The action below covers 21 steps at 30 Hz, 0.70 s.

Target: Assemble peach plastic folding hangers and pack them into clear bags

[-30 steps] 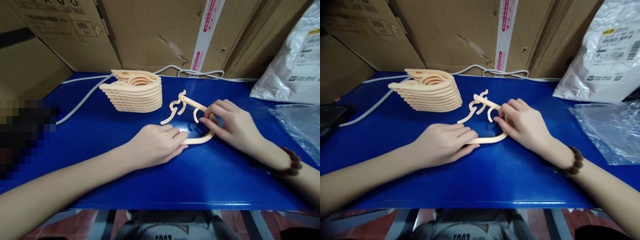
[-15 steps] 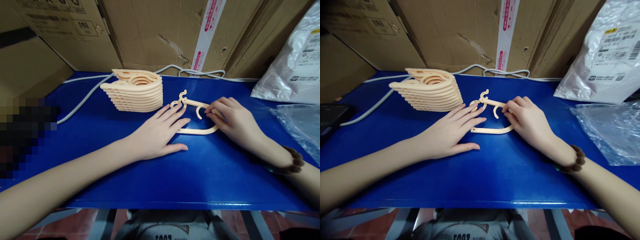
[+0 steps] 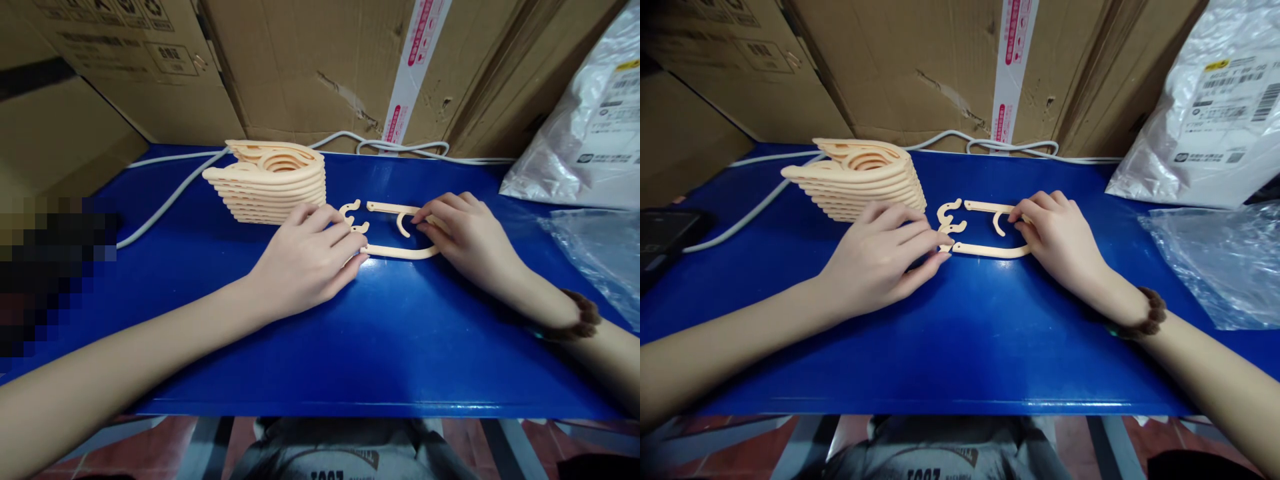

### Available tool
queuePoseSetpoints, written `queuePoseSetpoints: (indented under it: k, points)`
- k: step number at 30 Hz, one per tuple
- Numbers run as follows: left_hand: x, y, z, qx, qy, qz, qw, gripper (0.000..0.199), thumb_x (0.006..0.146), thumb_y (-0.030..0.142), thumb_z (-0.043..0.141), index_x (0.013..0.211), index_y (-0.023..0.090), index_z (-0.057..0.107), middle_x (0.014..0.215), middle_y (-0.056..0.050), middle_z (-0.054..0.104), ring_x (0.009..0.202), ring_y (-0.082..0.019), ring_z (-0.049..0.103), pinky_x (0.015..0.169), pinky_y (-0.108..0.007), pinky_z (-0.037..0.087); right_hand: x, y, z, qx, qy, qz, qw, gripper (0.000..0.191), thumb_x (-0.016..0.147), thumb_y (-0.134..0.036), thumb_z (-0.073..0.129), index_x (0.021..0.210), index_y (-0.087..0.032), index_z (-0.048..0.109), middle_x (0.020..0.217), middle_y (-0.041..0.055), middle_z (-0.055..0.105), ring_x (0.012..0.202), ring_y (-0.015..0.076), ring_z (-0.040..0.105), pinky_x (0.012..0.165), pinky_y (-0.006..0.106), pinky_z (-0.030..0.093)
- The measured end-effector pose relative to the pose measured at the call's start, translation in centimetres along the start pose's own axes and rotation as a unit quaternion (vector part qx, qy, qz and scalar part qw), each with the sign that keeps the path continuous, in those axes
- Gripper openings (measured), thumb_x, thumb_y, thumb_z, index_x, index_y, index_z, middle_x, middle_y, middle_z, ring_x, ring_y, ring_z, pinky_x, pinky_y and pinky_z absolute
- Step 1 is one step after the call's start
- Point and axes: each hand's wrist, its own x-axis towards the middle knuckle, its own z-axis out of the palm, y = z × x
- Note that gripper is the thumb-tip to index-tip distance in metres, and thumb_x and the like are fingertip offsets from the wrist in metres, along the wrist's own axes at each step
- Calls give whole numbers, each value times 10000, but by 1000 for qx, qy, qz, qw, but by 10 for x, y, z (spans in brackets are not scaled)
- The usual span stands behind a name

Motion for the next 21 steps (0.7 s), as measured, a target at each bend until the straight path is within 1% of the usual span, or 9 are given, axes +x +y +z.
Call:
queuePoseSetpoints:
  k: [2,4,6,8,9,14,16,19,21]
  points:
    - [-1,1,3,20,-27,-15,999,285,1018,283,537,1185,110,690,1115,-99,742,1069,-300,642,847,-424,442,0,0,1,1,-1,-1,1000,143,978,-236,502,985,-216,644,1022,102,679,850,270,536,765,419,422]
    - [-2,2,5,24,-53,-24,998,358,1017,330,545,1257,90,661,1198,-119,717,1124,-320,619,872,-440,442,0,0,1,1,-2,-6,1000,143,980,-241,504,984,-218,646,1029,102,675,846,268,542,757,414,418]
    - [-3,3,6,18,-75,-18,997,334,1018,349,543,1175,95,693,1156,-113,725,1119,-326,618,873,-446,439,0,1,2,5,-3,-11,1000,153,987,-244,500,980,-220,651,1036,100,673,850,265,551,751,408,417]
    - [-3,3,5,13,-91,-12,996,290,1013,340,545,1067,112,715,1066,-103,735,1077,-325,628,853,-442,440,1,1,2,13,-2,-14,1000,166,992,-248,498,981,-224,662,1051,95,673,872,267,567,756,409,418]
    - [-3,3,3,12,-97,-13,995,273,1008,329,548,1049,117,715,1034,-101,735,1053,-322,633,841,-439,442,1,1,2,19,-5,-15,1000,171,994,-251,499,986,-226,668,1065,94,673,887,270,576,763,414,421]
    - [-2,6,-5,-2,-108,-25,994,269,972,233,547,1178,110,669,966,-96,714,932,-292,658,779,-413,488,3,2,0,55,-32,-19,998,189,1002,-241,489,1013,-224,677,1114,100,667,945,277,613,830,457,462]
    - [-2,8,-7,0,-128,-29,991,281,958,163,520,1201,105,649,955,-90,702,872,-263,665,739,-377,508,4,2,1,69,-33,-24,997,177,999,-232,495,1006,-219,671,1113,110,664,957,276,615,856,468,479]
    - [-3,12,-9,18,-163,-26,986,356,941,80,494,1280,95,603,998,-91,701,836,-235,675,705,-337,534,4,3,2,80,-29,-29,996,157,993,-225,507,998,-216,664,1106,115,663,964,275,618,868,469,493]
    - [-4,13,-9,34,-157,-18,987,387,934,49,485,1307,80,587,998,-95,704,830,-241,682,699,-341,548,5,2,2,74,-24,-31,996,149,994,-226,514,1002,-215,662,1104,111,666,965,274,622,867,464,492]
